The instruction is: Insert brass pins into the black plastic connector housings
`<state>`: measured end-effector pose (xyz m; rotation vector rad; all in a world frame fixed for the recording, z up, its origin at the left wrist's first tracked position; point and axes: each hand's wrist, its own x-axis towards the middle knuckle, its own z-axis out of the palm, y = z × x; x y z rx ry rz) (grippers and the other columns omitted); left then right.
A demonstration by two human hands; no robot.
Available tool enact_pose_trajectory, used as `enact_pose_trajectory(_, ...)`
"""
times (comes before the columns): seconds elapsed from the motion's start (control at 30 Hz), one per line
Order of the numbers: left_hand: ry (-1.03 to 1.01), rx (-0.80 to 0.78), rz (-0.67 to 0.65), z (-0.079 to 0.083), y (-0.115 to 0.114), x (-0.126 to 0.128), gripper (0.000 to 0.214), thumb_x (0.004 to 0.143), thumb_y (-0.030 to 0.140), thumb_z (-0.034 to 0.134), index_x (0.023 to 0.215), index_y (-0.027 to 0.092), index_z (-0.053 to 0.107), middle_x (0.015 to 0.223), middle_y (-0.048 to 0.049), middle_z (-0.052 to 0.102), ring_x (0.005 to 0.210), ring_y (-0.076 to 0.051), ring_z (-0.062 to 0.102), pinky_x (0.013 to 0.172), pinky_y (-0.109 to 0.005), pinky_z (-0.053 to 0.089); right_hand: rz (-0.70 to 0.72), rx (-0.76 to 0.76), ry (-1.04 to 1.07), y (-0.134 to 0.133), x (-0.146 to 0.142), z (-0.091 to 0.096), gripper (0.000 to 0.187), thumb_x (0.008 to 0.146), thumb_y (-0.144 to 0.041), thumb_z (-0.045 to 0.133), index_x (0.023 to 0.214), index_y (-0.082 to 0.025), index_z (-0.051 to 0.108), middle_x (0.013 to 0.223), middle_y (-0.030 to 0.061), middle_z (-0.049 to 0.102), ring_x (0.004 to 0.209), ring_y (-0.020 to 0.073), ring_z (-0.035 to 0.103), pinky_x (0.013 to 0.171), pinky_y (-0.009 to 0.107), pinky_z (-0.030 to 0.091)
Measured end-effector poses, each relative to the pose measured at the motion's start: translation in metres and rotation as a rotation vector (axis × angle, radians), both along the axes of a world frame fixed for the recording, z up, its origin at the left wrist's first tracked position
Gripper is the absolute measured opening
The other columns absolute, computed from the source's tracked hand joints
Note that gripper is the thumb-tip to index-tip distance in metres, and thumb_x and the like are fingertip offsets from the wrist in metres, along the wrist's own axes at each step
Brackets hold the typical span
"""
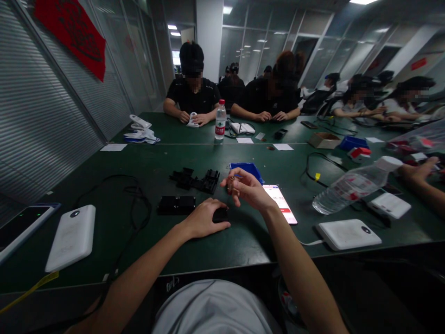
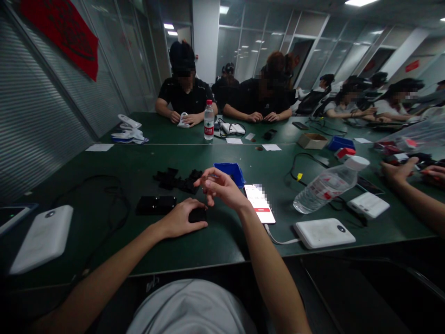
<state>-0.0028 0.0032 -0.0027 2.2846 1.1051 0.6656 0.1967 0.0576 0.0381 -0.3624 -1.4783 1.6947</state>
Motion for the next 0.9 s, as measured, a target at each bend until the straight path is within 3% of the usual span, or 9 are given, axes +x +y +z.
enact_pose_trajectory(0.1,-0.009,-0.006,0.011,-0.0019,0.0002,-0.0005,0.042,0.081,0.036,0.083,0.118,0.018,0.071,0.119,-0.0091,0.073,0.112,-0.028,0.067,0.104,-0.042,0.052,-0.002,-0.008,-0.002,0.0006,0.0006,-0.0008,0.036,0.086,-0.034,0.083,0.103,-0.022,0.054,0.1,0.0035,0.077,0.056,0.0087,0.067,0.045,0.018,0.056)
enact_pose_trajectory(0.27,-0.015,-0.005,0.004,-0.0016,0.0005,-0.0003,0.041,0.081,0.035,0.084,0.117,0.018,0.071,0.119,-0.0098,0.073,0.113,-0.029,0.067,0.103,-0.042,0.052,0.02,-0.023,-0.024,0.0,0.0027,0.001,0.039,0.089,-0.043,0.079,0.114,-0.018,0.065,0.097,0.0043,0.076,0.055,0.0095,0.069,0.048,0.02,0.058)
enact_pose_trajectory(0.37,-0.018,-0.001,-0.001,-0.0011,0.0006,-0.0003,0.04,0.082,0.035,0.083,0.116,0.018,0.071,0.118,-0.0096,0.073,0.113,-0.029,0.067,0.103,-0.042,0.052,0.025,-0.002,-0.033,0.0,0.0038,0.001,0.032,0.089,-0.039,0.079,0.111,-0.017,0.069,0.095,0.004,0.075,0.056,0.0092,0.069,0.048,0.02,0.058)
enact_pose_trajectory(0.67,-0.016,-0.02,0.019,-0.0041,0.0002,-0.0018,0.044,0.082,0.037,0.083,0.12,0.019,0.07,0.122,-0.0097,0.072,0.114,-0.029,0.066,0.105,-0.042,0.052,-0.001,0.027,-0.043,0.0005,0.0039,-0.0007,0.033,0.083,-0.031,0.085,0.1,-0.02,0.059,0.093,0.0018,0.076,0.053,0.0072,0.066,0.045,0.016,0.054)
enact_pose_trajectory(0.8,-0.016,-0.021,0.013,-0.0038,0.0003,-0.0016,0.044,0.082,0.037,0.083,0.119,0.018,0.07,0.121,-0.0103,0.072,0.115,-0.029,0.066,0.105,-0.043,0.052,0.033,-0.019,-0.036,-0.0008,0.0045,0.0027,0.035,0.086,-0.042,0.081,0.105,-0.017,0.066,0.092,0.0042,0.077,0.053,0.0097,0.069,0.047,0.02,0.057)
enact_pose_trajectory(0.9,-0.032,-0.007,0.01,-0.004,0.0006,-0.0014,0.044,0.081,0.036,0.083,0.119,0.019,0.069,0.122,-0.0093,0.072,0.115,-0.029,0.066,0.104,-0.043,0.052,0.053,-0.054,-0.027,-0.0008,0.0052,0.004,0.034,0.088,-0.041,0.078,0.108,-0.014,0.072,0.091,0.0059,0.077,0.053,0.0116,0.07,0.047,0.021,0.059)
